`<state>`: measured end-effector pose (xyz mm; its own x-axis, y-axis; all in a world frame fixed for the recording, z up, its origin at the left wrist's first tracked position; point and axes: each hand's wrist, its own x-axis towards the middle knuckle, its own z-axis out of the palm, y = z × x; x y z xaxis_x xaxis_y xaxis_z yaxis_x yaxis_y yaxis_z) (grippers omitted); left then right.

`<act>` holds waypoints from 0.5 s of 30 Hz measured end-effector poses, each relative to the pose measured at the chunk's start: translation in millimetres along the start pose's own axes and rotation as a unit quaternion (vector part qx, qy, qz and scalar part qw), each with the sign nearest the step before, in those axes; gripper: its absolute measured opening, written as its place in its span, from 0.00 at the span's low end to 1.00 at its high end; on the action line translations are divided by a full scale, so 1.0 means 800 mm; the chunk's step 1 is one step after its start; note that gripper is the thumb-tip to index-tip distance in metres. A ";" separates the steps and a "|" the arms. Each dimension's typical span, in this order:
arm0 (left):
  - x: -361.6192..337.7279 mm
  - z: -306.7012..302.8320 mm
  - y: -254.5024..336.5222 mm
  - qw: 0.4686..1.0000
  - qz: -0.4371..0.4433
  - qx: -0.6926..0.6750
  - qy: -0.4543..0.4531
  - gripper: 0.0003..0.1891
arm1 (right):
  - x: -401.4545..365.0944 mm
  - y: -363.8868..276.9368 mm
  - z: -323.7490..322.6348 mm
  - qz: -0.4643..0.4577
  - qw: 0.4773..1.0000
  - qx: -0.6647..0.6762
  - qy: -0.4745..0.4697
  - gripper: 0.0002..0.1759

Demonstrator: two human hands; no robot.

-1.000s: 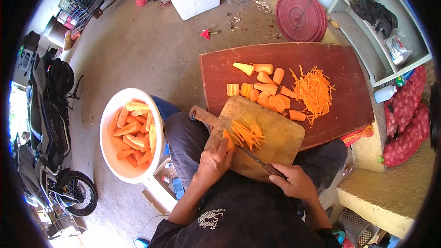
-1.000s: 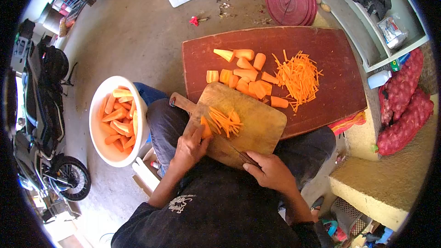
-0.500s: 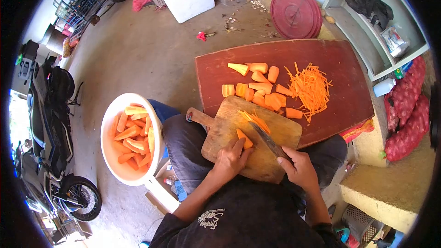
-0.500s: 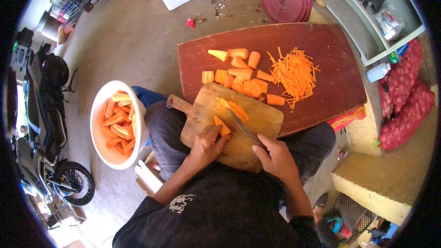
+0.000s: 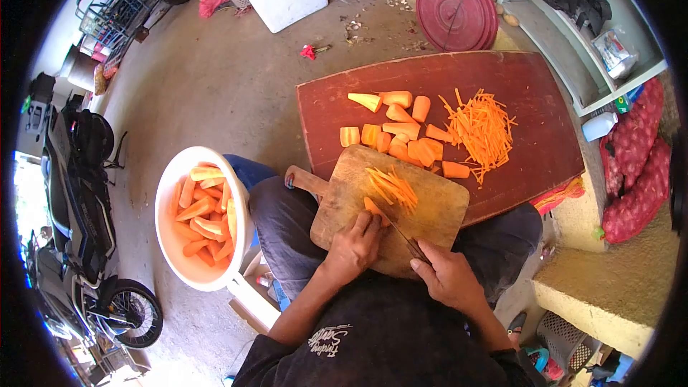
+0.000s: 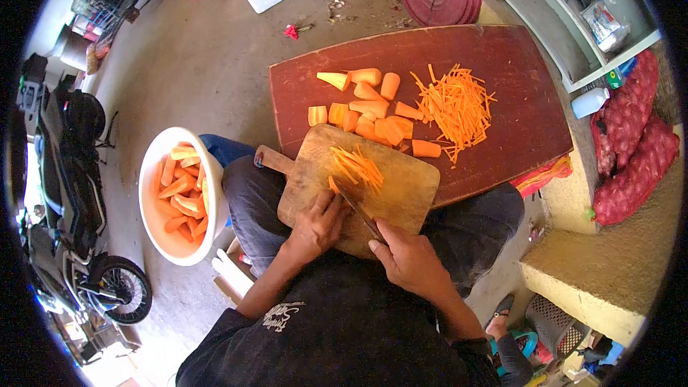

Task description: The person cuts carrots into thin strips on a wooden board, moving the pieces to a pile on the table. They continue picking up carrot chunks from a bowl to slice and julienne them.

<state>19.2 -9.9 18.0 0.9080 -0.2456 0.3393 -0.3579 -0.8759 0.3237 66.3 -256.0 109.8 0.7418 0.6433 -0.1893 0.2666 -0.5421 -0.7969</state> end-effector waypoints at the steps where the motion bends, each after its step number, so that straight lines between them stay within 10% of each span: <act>1: -0.001 0.000 0.001 1.000 -0.013 -0.011 -0.007 0.21 | -0.001 -0.002 -0.001 0.009 1.000 -0.003 -0.014 0.27; 15: -0.007 0.007 -0.006 0.997 -0.019 -0.067 -0.020 0.24 | -0.002 -0.024 -0.005 0.048 0.997 -0.013 -0.056 0.25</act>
<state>16.8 -6.4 9.4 0.9285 -0.2314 0.2903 -0.3460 -0.8226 0.4512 62.8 -248.6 127.6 0.6912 0.6439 -0.3281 0.2144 -0.6163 -0.7578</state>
